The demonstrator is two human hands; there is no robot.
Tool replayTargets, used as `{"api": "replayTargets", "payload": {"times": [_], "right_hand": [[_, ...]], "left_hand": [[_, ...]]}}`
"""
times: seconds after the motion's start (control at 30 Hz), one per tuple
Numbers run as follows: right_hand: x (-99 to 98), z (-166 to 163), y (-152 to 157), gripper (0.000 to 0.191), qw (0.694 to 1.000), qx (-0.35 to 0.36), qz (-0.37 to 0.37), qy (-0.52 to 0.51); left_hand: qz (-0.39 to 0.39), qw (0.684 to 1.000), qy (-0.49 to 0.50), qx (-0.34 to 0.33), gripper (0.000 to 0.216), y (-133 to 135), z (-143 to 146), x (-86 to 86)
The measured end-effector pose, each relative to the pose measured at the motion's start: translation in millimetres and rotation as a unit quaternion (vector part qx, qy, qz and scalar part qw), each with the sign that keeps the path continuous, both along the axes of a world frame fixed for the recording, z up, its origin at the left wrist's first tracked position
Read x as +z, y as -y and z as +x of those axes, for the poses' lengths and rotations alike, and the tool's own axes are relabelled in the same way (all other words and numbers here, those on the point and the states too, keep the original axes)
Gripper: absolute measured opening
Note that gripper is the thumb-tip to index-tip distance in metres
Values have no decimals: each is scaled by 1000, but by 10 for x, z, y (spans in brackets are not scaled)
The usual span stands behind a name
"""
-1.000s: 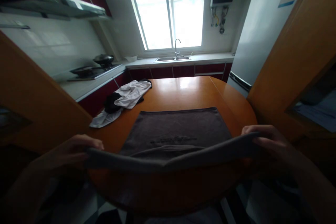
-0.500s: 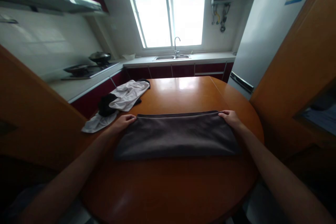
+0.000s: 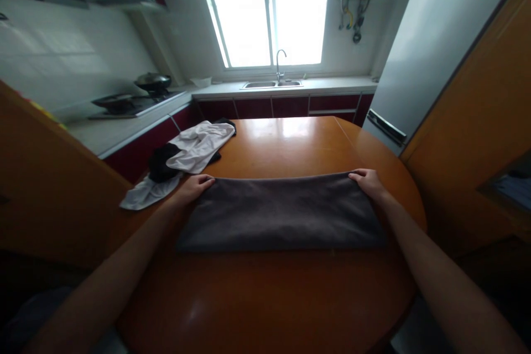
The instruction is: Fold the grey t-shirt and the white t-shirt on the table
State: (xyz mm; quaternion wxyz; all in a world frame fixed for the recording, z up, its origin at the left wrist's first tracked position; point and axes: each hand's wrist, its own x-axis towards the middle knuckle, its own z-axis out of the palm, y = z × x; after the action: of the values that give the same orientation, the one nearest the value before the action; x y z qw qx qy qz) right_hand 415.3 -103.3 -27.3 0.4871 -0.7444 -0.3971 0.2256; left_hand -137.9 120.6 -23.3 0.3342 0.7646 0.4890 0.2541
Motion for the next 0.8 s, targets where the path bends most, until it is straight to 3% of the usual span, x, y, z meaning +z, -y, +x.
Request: {"api": "replayTargets", "payload": {"times": [0.2, 0.33, 0.47, 0.53, 0.63, 0.7, 0.8], "right_hand": [[-63, 46, -72, 14, 999, 5, -36, 20], [-167, 98, -107, 25, 980, 9, -94, 177], [-33, -54, -54, 49, 926, -47, -132, 351], [100, -341, -46, 53, 912, -27, -108, 394], [217, -1012, -101, 57, 905, 66, -61, 415], [183, -1477, -159, 59, 896, 131, -71, 419], [11, -1943, -224, 61, 883, 179, -129, 415]], "left_hand": [[33, 999, -3, 15, 56, 61, 29, -20], [80, 993, -74, 49, 49, 50, 41, -47], [200, 964, -152, 84, 49, 194, 190, 111], [253, 951, -175, 29, 48, 414, 463, 210], [277, 936, -197, -95, 49, 878, 1112, 239], [271, 925, -219, -153, 51, 1174, 1563, 152], [253, 917, -261, -164, 55, 1441, 2003, -58]]}}
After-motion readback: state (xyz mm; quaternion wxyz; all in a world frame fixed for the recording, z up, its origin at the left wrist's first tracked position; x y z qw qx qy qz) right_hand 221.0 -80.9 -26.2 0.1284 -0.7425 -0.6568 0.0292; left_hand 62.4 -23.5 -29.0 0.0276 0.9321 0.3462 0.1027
